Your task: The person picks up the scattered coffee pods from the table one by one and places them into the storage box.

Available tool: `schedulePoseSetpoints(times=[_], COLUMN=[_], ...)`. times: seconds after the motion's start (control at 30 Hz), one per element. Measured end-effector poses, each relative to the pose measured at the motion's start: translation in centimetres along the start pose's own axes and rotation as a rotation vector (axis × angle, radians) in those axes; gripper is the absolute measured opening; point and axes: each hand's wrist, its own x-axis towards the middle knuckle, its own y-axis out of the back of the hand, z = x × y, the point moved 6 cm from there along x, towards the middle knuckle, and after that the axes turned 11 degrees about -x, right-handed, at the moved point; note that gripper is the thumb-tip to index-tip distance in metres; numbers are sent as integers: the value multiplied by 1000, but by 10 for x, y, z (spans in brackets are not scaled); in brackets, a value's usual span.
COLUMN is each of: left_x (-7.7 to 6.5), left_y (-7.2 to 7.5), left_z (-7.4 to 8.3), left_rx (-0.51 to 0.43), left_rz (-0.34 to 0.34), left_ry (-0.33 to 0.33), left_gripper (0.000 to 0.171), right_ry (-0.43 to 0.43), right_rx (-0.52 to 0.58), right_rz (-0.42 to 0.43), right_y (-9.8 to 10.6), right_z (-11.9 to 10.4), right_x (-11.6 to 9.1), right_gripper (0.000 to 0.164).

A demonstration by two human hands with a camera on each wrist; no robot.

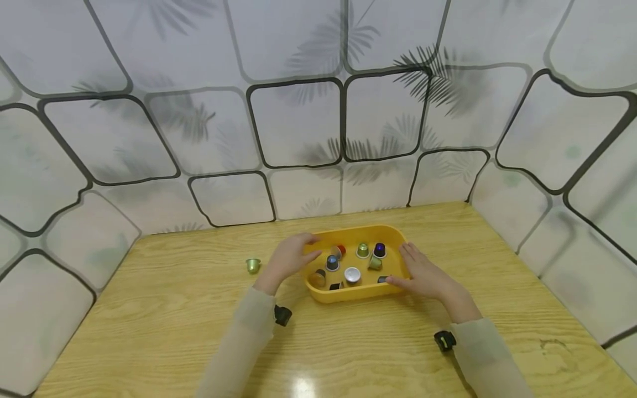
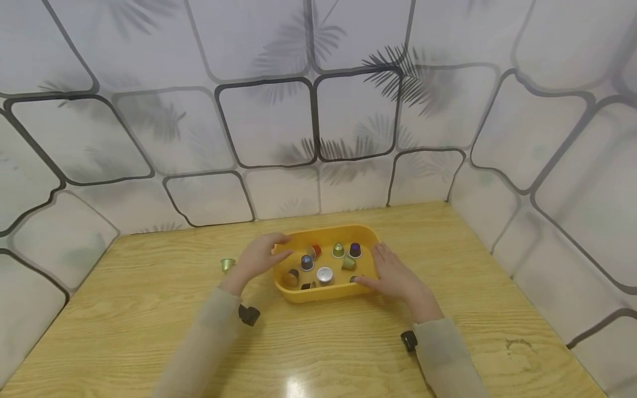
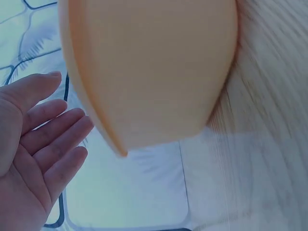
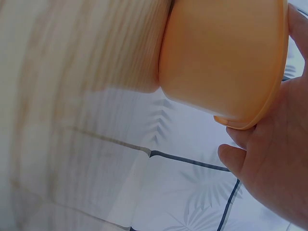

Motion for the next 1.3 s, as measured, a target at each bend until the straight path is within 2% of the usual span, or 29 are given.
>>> schedulePoseSetpoints(times=[0.3,0.63,0.87,1.03,1.3], left_x=[-20,-45,-60,-67,-69], left_y=[18,39,49,54,54], left_z=[-21,-41,-57,-64,-75], left_rx=[3,48,32,60,122], left_rz=[43,62,75,77,33], left_ry=[52,71,125,126,139], left_gripper=[35,35,35,35,34], right_ry=[1,-10,-13,-14,-13], right_rx=[-1,-10,-1,-1,0], right_rz=[-6,-7,-8,-7,-8], right_y=[-1,-1,1,1,0], right_z=[0,1,1,1,0], right_x=[1,1,0,-1,0], right_gripper=[97,97,96,96,98])
